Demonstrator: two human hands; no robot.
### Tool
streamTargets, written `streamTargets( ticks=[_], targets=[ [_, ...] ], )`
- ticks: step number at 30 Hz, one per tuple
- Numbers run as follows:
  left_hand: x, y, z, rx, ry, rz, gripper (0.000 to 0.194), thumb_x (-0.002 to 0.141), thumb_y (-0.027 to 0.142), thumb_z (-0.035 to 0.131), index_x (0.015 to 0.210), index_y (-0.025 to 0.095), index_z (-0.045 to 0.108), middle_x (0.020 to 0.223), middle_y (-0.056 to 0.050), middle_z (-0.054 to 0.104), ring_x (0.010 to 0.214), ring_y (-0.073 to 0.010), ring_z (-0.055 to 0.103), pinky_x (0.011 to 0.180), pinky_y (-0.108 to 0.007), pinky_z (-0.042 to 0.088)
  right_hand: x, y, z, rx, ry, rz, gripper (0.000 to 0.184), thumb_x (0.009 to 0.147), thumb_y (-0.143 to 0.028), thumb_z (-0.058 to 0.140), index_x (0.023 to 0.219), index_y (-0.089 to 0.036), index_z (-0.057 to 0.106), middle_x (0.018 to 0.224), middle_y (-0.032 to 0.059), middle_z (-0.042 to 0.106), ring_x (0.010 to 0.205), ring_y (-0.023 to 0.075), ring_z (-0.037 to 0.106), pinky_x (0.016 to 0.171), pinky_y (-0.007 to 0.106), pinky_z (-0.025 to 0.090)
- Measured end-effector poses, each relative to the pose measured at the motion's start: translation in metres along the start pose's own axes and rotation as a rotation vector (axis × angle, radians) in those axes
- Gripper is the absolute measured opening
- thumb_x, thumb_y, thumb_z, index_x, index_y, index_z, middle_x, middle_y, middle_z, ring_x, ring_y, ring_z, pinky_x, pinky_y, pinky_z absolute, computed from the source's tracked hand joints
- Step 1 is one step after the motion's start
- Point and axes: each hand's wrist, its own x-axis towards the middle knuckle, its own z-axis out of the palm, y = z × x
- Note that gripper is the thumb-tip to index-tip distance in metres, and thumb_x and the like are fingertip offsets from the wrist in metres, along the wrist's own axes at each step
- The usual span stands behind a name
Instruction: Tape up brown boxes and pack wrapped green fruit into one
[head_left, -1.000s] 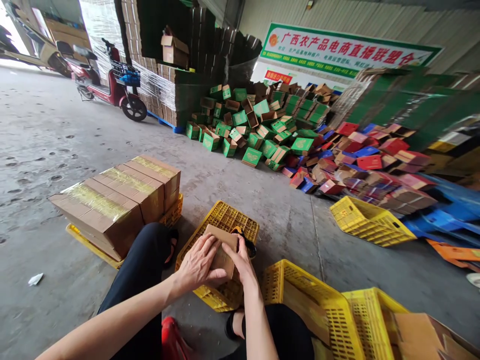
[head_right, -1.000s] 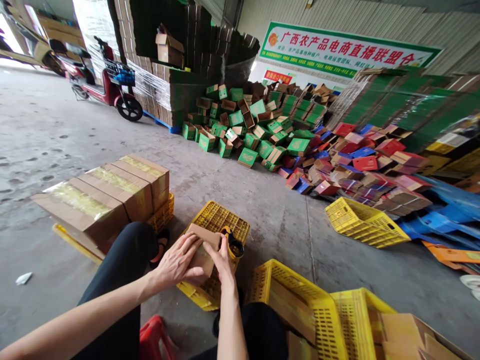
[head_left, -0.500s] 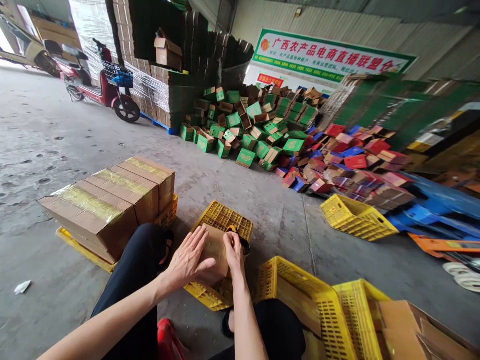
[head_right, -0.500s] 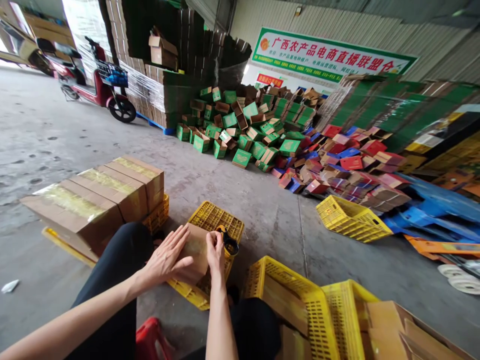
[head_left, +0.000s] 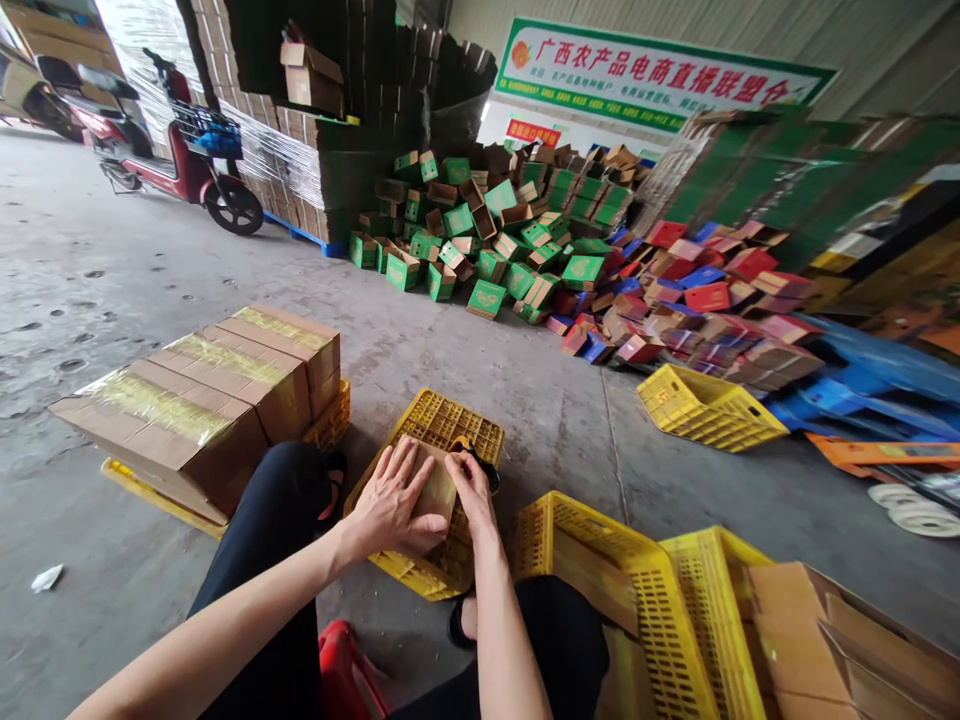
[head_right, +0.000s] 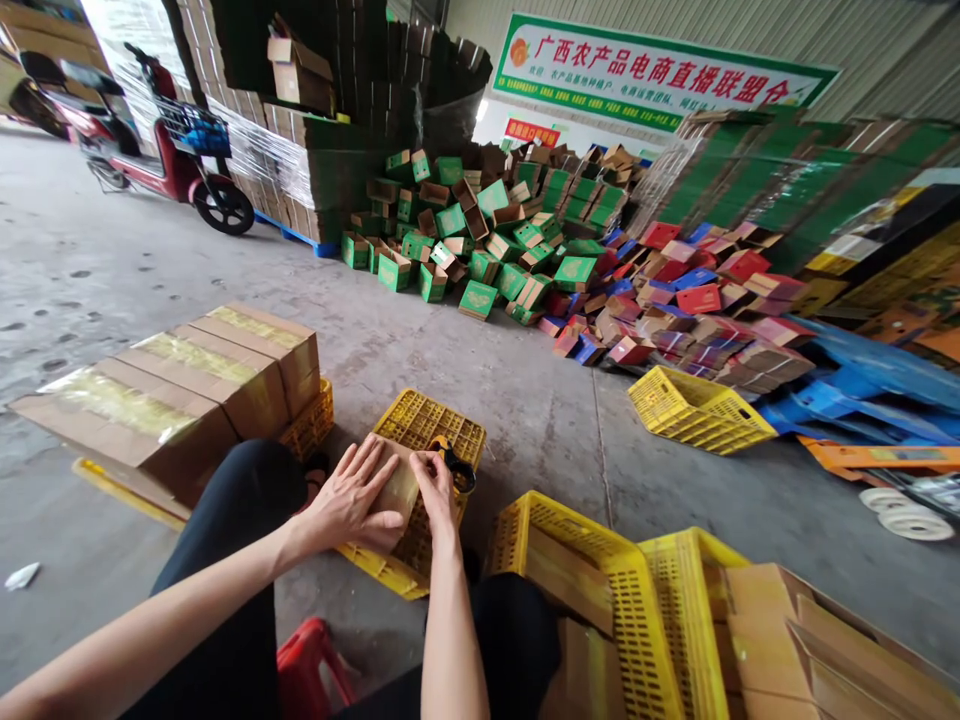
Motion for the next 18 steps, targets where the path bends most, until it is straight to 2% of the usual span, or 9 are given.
streamTargets(
  ticks=[4,6,9,11,13,15,18],
  targets=[
    [0.006,0.004,-0.007,0.003,-0.039,0.074,0.106,0.083,0.093,0.04,0.164,0.024,0.037,0.17,-0.018,0.031,0.158,-0.0479,0.017,0.123,-0.065,0.027,0.009,0.003,0.004,-0.002,0.02,0.02,0.049,0.084,-0.07,0.066,0.08,-0.021,0.067,0.074,0.0001,0.066,0.074,0.0201,0.061,0.072,0.034,0.053],
    [0.006,0.003,-0.009,0.002,-0.042,0.082,0.108,0.082,0.094,0.039,0.164,0.024,0.036,0.17,-0.017,0.031,0.158,-0.0481,0.016,0.123,-0.064,0.027,0.006,0.007,0.006,-0.009,0.043,0.035,0.049,0.087,-0.07,0.063,0.085,-0.021,0.07,0.079,0.0024,0.069,0.079,0.0229,0.064,0.076,0.037,0.055],
    [0.005,0.002,-0.011,0.002,-0.048,0.082,0.111,0.081,0.095,0.038,0.164,0.021,0.037,0.17,-0.018,0.031,0.158,-0.0484,0.016,0.123,-0.064,0.027,-0.009,0.019,0.012,0.015,0.103,0.079,0.057,0.093,-0.069,0.053,0.115,-0.02,0.074,0.11,0.0102,0.076,0.103,0.0296,0.07,0.086,0.042,0.058],
    [0.004,0.001,-0.01,0.008,-0.055,0.078,0.112,0.081,0.096,0.038,0.163,0.02,0.038,0.17,-0.018,0.03,0.158,-0.0488,0.016,0.123,-0.065,0.027,-0.022,0.03,0.016,0.06,0.125,0.085,0.066,0.095,-0.068,0.049,0.138,-0.021,0.066,0.137,0.0129,0.069,0.123,0.0318,0.066,0.094,0.045,0.058],
    [0.004,0.0,-0.01,0.018,-0.066,0.077,0.113,0.081,0.096,0.038,0.163,0.019,0.038,0.17,-0.019,0.03,0.158,-0.0489,0.016,0.123,-0.064,0.026,-0.034,0.04,0.019,0.088,0.108,0.051,0.071,0.097,-0.067,0.047,0.152,-0.023,0.055,0.154,0.0117,0.056,0.139,0.0313,0.057,0.103,0.048,0.056],
    [0.003,0.0,-0.009,0.026,-0.075,0.082,0.113,0.08,0.096,0.038,0.163,0.018,0.039,0.17,-0.019,0.03,0.158,-0.0488,0.015,0.124,-0.064,0.026,-0.045,0.047,0.021,0.089,0.085,0.008,0.072,0.099,-0.066,0.046,0.158,-0.025,0.046,0.163,0.0094,0.046,0.147,0.0297,0.049,0.11,0.049,0.052],
    [0.003,0.0,-0.009,0.029,-0.075,0.088,0.115,0.08,0.097,0.038,0.162,0.017,0.04,0.169,-0.02,0.031,0.158,-0.0487,0.015,0.124,-0.064,0.025,-0.058,0.051,0.023,0.079,0.061,-0.009,0.073,0.099,-0.065,0.049,0.162,-0.028,0.04,0.164,0.0083,0.045,0.149,0.0285,0.047,0.11,0.05,0.052]
  ],
)
